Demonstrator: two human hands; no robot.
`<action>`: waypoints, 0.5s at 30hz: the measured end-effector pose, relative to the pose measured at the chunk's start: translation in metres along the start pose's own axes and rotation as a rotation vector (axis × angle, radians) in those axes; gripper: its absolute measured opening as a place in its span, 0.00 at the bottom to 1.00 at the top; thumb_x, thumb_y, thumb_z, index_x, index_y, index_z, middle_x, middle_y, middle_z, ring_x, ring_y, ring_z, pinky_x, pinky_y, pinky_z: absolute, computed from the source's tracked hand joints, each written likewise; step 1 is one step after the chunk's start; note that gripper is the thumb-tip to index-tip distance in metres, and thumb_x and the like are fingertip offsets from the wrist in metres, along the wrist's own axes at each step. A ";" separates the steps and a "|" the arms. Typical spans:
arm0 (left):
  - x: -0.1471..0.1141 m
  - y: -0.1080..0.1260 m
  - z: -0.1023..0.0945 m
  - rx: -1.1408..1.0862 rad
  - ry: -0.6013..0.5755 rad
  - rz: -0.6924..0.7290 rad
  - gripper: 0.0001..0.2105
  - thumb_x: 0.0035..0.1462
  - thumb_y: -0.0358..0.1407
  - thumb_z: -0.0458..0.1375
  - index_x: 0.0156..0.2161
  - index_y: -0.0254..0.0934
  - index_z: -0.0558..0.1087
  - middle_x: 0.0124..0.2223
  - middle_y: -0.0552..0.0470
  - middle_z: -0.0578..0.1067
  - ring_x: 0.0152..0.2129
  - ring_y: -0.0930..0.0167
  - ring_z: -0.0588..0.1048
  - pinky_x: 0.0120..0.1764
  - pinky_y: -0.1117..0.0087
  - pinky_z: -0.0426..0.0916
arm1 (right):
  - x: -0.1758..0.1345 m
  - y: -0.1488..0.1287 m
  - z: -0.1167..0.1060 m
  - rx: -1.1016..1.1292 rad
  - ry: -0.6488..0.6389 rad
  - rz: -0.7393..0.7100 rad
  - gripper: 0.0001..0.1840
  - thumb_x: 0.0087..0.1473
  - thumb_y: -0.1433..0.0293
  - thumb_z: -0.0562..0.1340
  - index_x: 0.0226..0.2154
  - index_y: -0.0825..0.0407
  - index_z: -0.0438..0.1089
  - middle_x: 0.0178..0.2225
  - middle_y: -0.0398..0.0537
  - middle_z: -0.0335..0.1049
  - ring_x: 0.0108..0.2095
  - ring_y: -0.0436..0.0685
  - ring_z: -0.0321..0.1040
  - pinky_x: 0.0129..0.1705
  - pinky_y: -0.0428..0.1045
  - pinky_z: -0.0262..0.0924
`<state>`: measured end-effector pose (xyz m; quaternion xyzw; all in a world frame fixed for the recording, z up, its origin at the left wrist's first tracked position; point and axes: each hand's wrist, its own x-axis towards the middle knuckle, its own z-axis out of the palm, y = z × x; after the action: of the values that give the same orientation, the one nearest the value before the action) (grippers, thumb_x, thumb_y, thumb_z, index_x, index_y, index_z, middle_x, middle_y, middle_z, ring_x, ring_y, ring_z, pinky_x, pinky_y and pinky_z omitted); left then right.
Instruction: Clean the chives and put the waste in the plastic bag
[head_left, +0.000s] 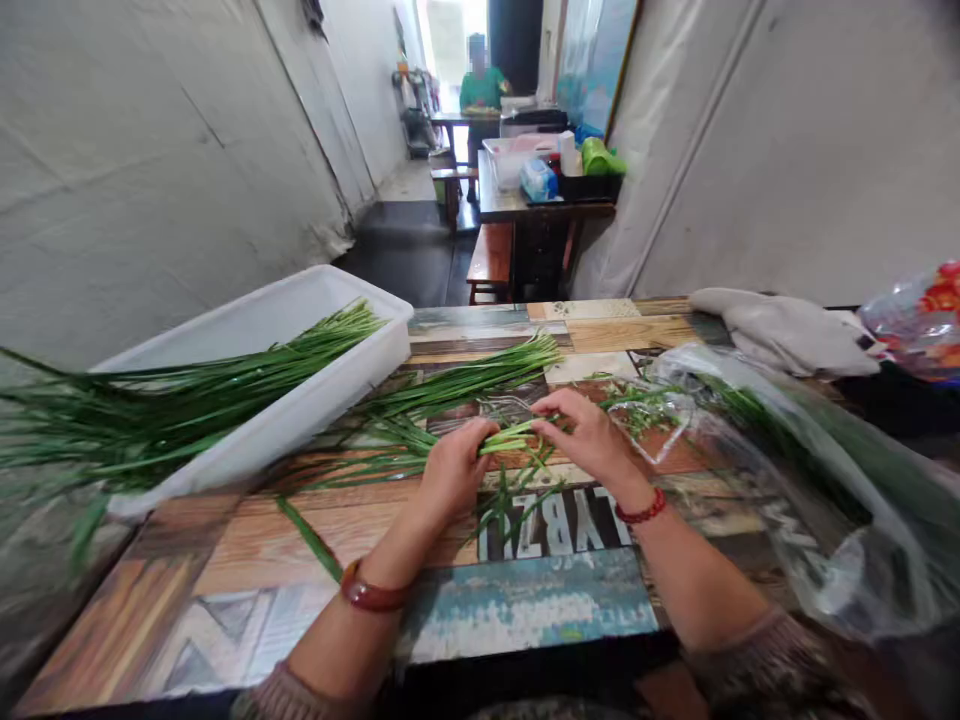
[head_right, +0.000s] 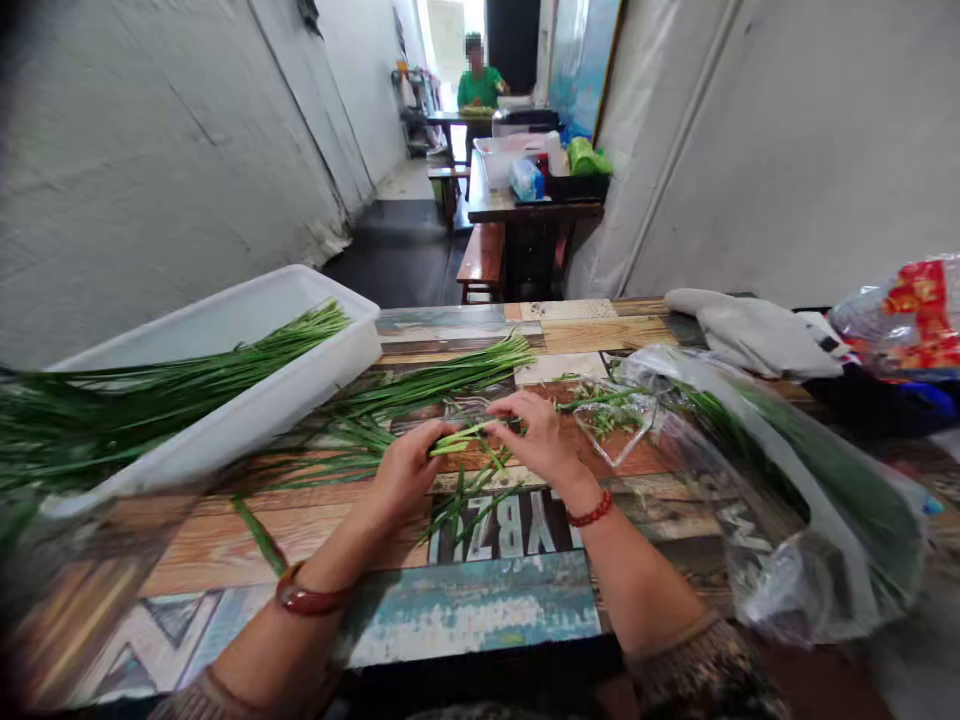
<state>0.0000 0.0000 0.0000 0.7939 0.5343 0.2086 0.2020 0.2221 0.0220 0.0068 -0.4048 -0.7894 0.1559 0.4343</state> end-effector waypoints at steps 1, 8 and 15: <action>0.000 0.001 0.000 0.003 0.006 0.002 0.13 0.49 0.25 0.50 0.40 0.39 0.69 0.38 0.51 0.75 0.37 0.67 0.73 0.39 0.69 0.63 | -0.001 0.001 0.001 -0.057 -0.034 -0.036 0.13 0.61 0.59 0.59 0.33 0.50 0.72 0.34 0.48 0.75 0.37 0.55 0.69 0.42 0.51 0.57; 0.000 0.003 0.001 -0.013 0.050 0.061 0.11 0.52 0.25 0.50 0.39 0.39 0.70 0.36 0.52 0.74 0.34 0.69 0.72 0.37 0.71 0.63 | -0.003 -0.003 0.015 0.075 0.031 0.027 0.13 0.62 0.64 0.57 0.28 0.50 0.70 0.30 0.47 0.72 0.35 0.54 0.67 0.41 0.50 0.58; 0.001 0.003 0.001 0.047 0.074 0.054 0.11 0.52 0.25 0.51 0.39 0.39 0.70 0.36 0.51 0.74 0.35 0.67 0.73 0.37 0.70 0.63 | -0.004 0.004 0.028 0.526 0.262 0.524 0.13 0.56 0.60 0.60 0.28 0.51 0.67 0.25 0.40 0.63 0.27 0.50 0.60 0.31 0.45 0.56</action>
<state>0.0028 -0.0002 0.0006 0.8042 0.5246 0.2305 0.1577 0.2032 0.0246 -0.0139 -0.4839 -0.5302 0.4054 0.5660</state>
